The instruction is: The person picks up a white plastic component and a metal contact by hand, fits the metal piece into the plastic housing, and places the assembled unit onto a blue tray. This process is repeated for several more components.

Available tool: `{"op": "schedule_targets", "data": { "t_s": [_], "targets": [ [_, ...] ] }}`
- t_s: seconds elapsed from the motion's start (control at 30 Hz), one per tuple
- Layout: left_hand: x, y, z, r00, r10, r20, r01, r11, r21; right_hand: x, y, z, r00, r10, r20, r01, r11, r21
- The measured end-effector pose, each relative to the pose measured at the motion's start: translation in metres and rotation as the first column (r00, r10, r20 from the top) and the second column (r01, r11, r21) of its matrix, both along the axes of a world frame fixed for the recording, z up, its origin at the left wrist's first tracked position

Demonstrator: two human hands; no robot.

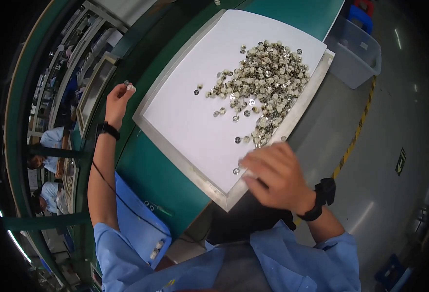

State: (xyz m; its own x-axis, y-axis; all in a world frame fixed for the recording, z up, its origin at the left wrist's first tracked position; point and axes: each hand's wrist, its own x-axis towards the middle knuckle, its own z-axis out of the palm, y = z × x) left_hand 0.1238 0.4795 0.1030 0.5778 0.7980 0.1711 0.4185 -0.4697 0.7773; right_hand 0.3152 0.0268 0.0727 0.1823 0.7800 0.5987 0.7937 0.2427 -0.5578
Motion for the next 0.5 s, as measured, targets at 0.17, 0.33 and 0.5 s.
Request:
{"op": "schedule_targets", "data": {
  "t_s": [0.17,0.33,0.5],
  "targets": [
    [0.08,0.071,-0.041,0.989,0.007,-0.149,0.002,0.998,0.055,0.04,0.056,0.006,0.949,-0.238,0.204,0.276,0.944,-0.181],
    [0.121,0.099,-0.054,0.962,-0.074,-0.263,0.095,0.993,0.07,0.058,0.11,0.011,0.931,-0.186,0.314,0.269,0.931,-0.247],
    [0.107,0.072,-0.042,0.916,0.176,-0.36,-0.036,0.931,0.363,0.067,0.158,0.009,0.909,-0.055,0.412,0.167,0.956,-0.24]
  ]
}}
